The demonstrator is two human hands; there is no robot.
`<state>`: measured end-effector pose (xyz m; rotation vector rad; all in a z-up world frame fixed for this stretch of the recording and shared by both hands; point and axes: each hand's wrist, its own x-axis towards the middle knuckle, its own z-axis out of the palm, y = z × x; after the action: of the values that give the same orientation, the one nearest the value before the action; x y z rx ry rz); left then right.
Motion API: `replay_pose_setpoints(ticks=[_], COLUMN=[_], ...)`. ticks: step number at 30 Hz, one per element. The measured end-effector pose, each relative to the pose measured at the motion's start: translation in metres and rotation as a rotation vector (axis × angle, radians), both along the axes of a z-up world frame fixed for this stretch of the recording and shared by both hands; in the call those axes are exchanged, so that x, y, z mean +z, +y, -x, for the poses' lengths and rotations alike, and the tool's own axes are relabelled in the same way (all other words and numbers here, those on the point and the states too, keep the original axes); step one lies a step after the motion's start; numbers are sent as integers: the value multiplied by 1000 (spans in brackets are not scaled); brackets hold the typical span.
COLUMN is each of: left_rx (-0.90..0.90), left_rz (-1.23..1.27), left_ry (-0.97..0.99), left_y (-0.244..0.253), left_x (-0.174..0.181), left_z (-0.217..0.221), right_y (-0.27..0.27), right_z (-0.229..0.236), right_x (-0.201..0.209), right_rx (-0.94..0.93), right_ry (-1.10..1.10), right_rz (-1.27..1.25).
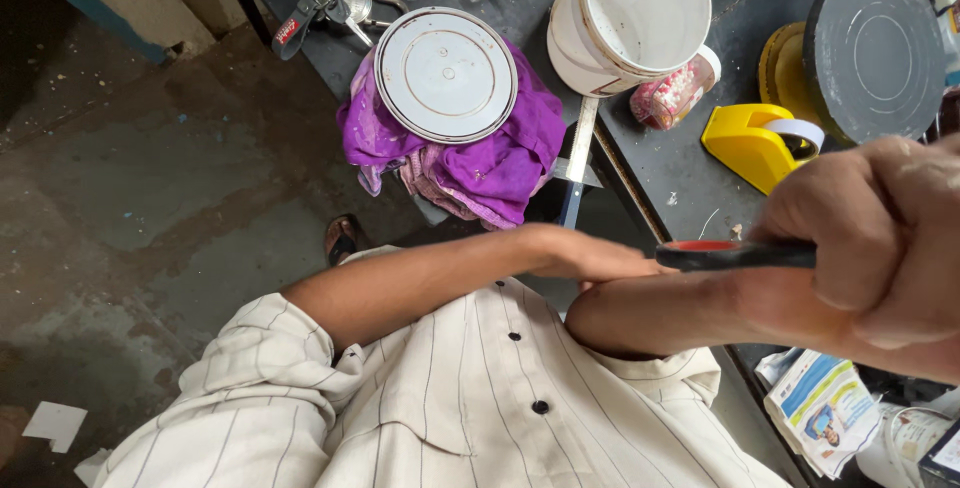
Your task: The person cleans the rim of a white paint can lid using a small metal tool, scraping off dried residue. They repeatedly wipe the tool on a purple cloth and occasionally dip it into a red liquid container. The person also handles a water bottle and a yellow tape dispenser on the cluttered table.
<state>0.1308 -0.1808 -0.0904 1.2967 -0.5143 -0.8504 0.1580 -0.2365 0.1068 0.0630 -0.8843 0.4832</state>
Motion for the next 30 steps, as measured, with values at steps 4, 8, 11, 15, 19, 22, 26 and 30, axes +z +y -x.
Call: replay_pose_setpoints(ticks=[4,8,11,15,19,22,26,30], left_rx=[27,99,105,50,30,68,560,1277], left_rz=[84,-33,97,22,234,394,257,-392], left_ry=[111,153,170,208,279,295,-64,-470], left_y=[4,14,18,19,39,66,127,219], left_x=[4,15,19,24,38,46,43,27], left_z=[1,-8,-5,8,3,-1,5,22], right_y=[4,6,13,13,8,3,-12,-20], right_z=[-4,-8,2,2,-1,-5,-22,-21], right_x=[7,14,5,8,10,7,5,-33], right_rx=[20,-42,-170,-230,-293,-277,-198,-330], right_ry=[-20,-138,-91,-103,-142,-166,-254,-80], right_rz=[61,173,185,256,305,347,505,681])
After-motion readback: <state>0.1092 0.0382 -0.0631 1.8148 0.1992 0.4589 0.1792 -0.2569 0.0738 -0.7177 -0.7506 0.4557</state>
